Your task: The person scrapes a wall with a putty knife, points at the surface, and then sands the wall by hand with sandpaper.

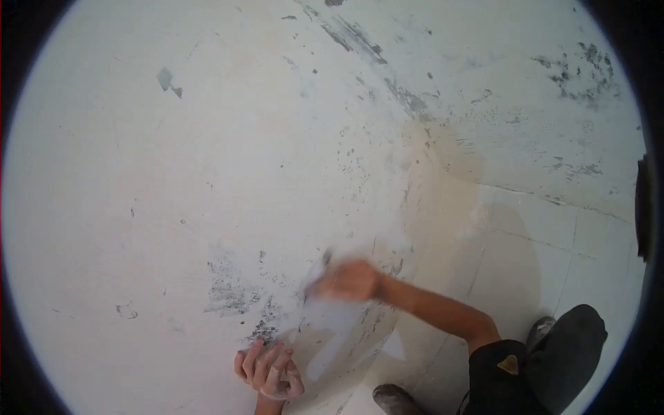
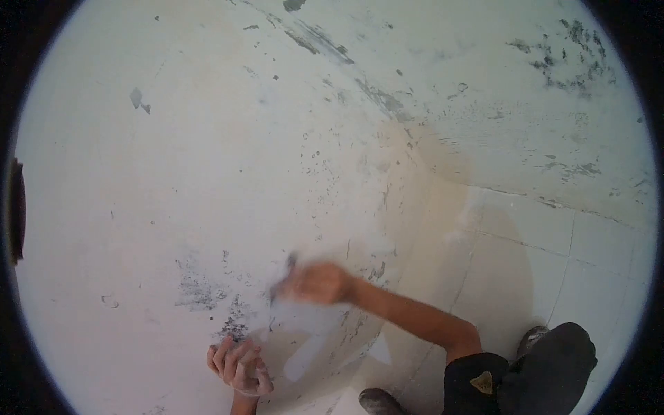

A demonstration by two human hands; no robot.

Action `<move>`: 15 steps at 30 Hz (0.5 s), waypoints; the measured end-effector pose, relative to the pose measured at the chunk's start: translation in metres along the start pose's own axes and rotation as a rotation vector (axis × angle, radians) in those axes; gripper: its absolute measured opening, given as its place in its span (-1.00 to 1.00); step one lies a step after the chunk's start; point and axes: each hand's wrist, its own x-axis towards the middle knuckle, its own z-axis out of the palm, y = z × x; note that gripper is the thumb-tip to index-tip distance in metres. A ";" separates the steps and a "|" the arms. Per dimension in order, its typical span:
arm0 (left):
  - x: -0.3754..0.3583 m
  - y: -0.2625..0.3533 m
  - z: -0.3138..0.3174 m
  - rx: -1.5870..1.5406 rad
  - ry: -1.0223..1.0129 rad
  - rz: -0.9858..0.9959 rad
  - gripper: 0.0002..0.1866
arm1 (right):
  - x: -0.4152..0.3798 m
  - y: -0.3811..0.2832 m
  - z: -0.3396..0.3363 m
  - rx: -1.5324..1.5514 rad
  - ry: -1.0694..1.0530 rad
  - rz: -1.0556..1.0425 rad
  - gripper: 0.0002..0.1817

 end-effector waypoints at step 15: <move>0.013 0.007 -0.006 0.032 -0.022 0.023 -0.80 | 0.032 0.022 -0.013 -0.031 0.297 0.323 -0.73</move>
